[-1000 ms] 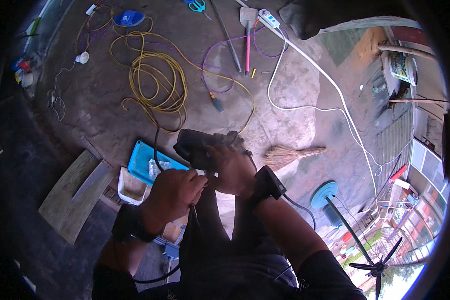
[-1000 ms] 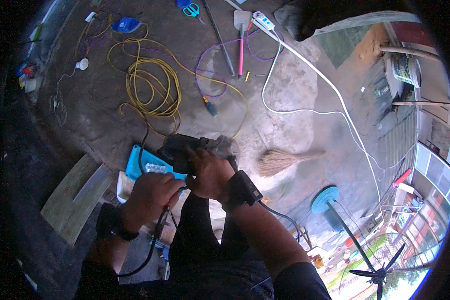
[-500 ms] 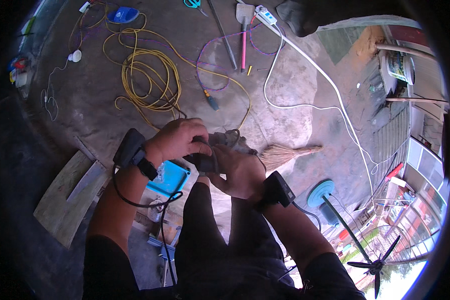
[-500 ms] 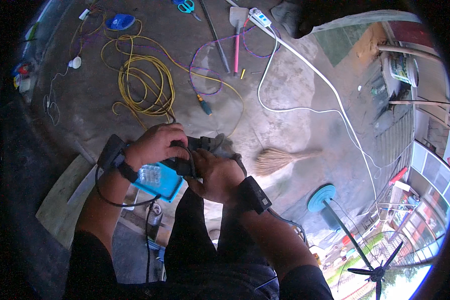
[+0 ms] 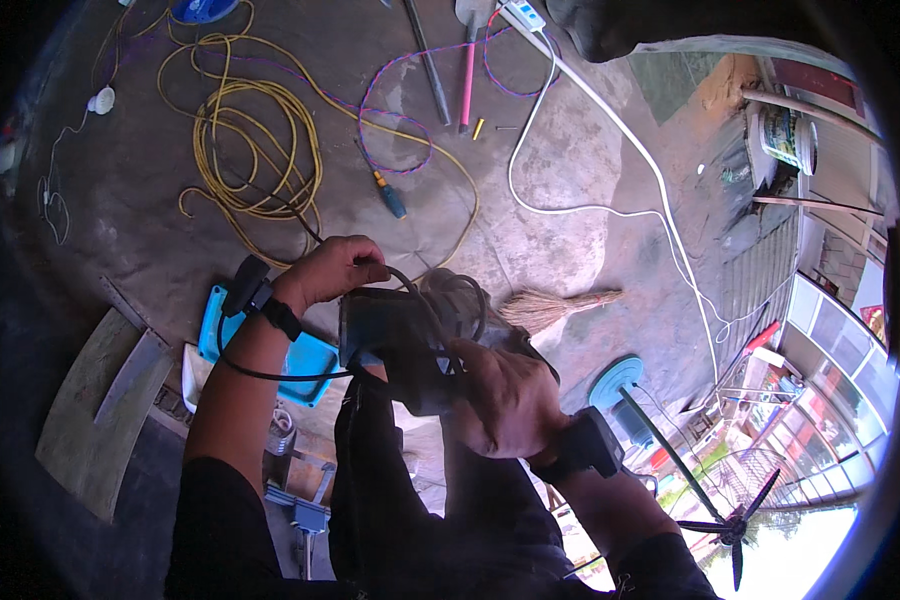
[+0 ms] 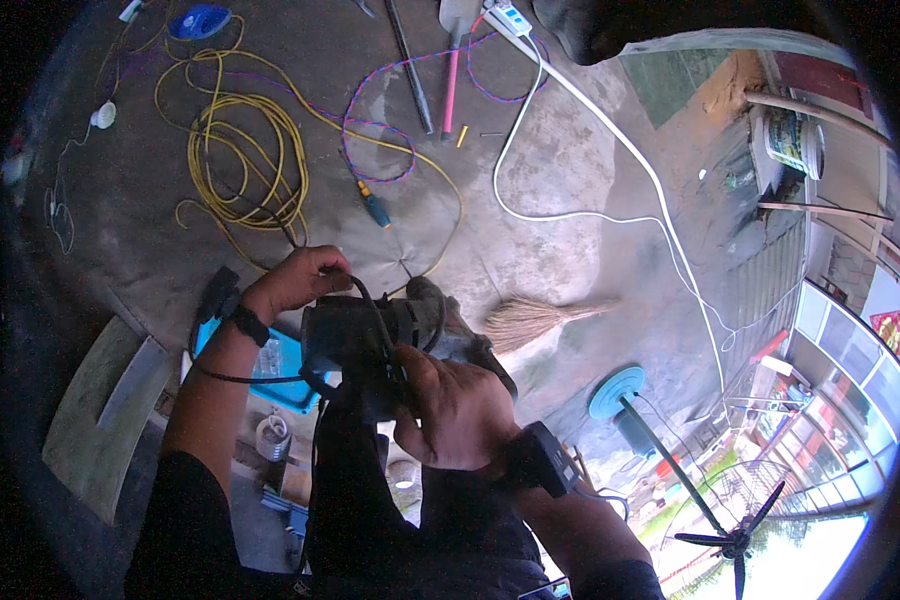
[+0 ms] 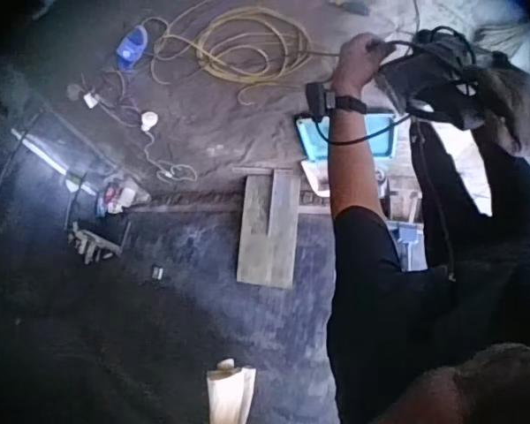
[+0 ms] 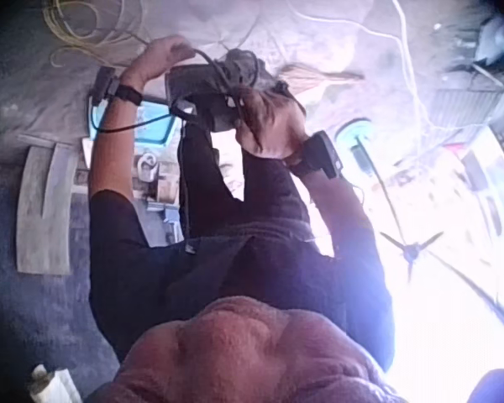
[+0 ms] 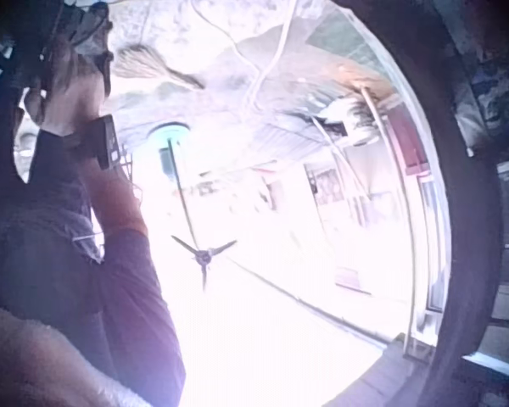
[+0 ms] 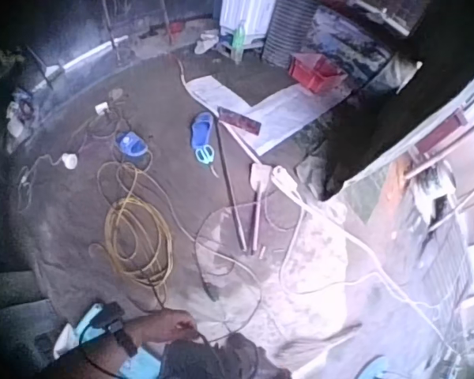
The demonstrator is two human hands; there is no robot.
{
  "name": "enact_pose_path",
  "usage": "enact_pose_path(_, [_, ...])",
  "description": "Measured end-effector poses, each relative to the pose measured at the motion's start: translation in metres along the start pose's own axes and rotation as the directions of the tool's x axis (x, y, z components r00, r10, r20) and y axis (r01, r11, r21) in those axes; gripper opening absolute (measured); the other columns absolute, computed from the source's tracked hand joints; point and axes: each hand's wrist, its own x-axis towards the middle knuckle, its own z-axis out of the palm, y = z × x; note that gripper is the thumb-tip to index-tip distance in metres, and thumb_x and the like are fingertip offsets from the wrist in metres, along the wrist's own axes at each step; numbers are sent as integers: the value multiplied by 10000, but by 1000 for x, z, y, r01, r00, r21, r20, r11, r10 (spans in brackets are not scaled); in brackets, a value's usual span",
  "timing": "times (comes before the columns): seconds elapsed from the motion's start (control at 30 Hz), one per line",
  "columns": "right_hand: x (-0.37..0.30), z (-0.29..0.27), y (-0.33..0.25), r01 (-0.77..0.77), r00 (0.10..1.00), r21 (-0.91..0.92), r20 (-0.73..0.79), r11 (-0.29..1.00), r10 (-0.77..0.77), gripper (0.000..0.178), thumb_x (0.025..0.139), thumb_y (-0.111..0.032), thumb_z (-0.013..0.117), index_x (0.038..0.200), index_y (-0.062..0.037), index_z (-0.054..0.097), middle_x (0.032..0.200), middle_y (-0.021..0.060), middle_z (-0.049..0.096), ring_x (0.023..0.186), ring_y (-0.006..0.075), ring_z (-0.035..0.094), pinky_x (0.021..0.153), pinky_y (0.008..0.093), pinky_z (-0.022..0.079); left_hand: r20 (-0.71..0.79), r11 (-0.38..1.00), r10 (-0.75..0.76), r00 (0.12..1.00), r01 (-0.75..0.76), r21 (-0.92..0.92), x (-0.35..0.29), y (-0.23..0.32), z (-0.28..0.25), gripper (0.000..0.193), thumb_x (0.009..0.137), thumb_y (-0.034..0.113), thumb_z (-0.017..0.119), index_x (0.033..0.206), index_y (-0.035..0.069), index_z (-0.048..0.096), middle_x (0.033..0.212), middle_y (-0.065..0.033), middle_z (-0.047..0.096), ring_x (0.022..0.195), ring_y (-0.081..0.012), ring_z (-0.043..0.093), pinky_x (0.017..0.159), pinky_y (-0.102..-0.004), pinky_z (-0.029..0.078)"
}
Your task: Inspecting and manipulating the power cord and motor housing of an electric hammer drill.
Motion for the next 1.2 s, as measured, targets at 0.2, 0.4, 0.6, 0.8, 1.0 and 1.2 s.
enact_pose_path(0.2, [-6, 0, 7, -22, 1000, 17, -7, 1000, 22, 720, 709, -100, 614, 1385, 46, 416, 990, 230, 661, 741, 334, 677, 634, 420, 558, -39, 996, -5, 999, 1, -93, 13, -30, 20, 254, 888, 276, 741, 954, 38, 680, 840, -41, 668, 794, -117, 605, 759, -289, 492])
enact_pose_path(0.4, [-5, 1, 9, 16, 999, -23, -32, 1000, -17, 720, 653, -76, 622, 1349, 38, 474, 1148, 290, 618, 838, 351, 698, 693, 420, 580, 18, 986, -97, 995, 98, -136, 26, -29, 8, 197, 891, 214, 722, 949, 31, 679, 836, -34, 678, 791, -103, 606, 748, -292, 494])
enact_pose_path(0.6, [-5, 7, 8, -24, 998, 47, -49, 999, 26, 595, 633, -51, 617, 1215, 67, 571, 1119, 290, 639, 847, 359, 704, 689, 421, 585, 104, 978, -210, 972, 207, 38, 9, -65, -7, 168, 909, 186, 696, 970, 31, 677, 852, -55, 697, 823, -127, 641, 755, -289, 508])
enact_pose_path(0.8, [-16, 11, 12, -58, 996, 86, -64, 995, 63, 462, 743, -118, 596, 1193, -18, 598, 1095, 230, 659, 794, 365, 694, 654, 423, 573, -158, 997, -42, 987, 52, 63, -46, -125, 14, 151, 910, 186, 693, 961, 46, 672, 827, -81, 683, 808, -234, 674, 714, -343, 517])
enact_pose_path(1.0, [-18, 8, 5, -116, 993, 79, 16, 990, 115, 517, 643, -35, 633, 1147, 79, 597, 1059, 281, 663, 799, 354, 715, 660, 411, 596, -287, 994, -88, 954, 102, 32, 3, -109, 52, 246, 953, 294, 630, 918, 53, 656, 755, -101, 663, 717, -264, 667, 639, -371, 491])
enact_pose_path(1.2, [-14, 15, 8, -68, 996, 81, -61, 994, 73, 528, 642, -28, 624, 1158, 77, 592, 1074, 281, 653, 813, 354, 713, 669, 411, 599, -157, 969, -127, 979, 156, 191, 24, -121, 90, 320, 915, 363, 626, 938, 46, 667, 774, -133, 661, 779, -328, 673, 687, -445, 507])
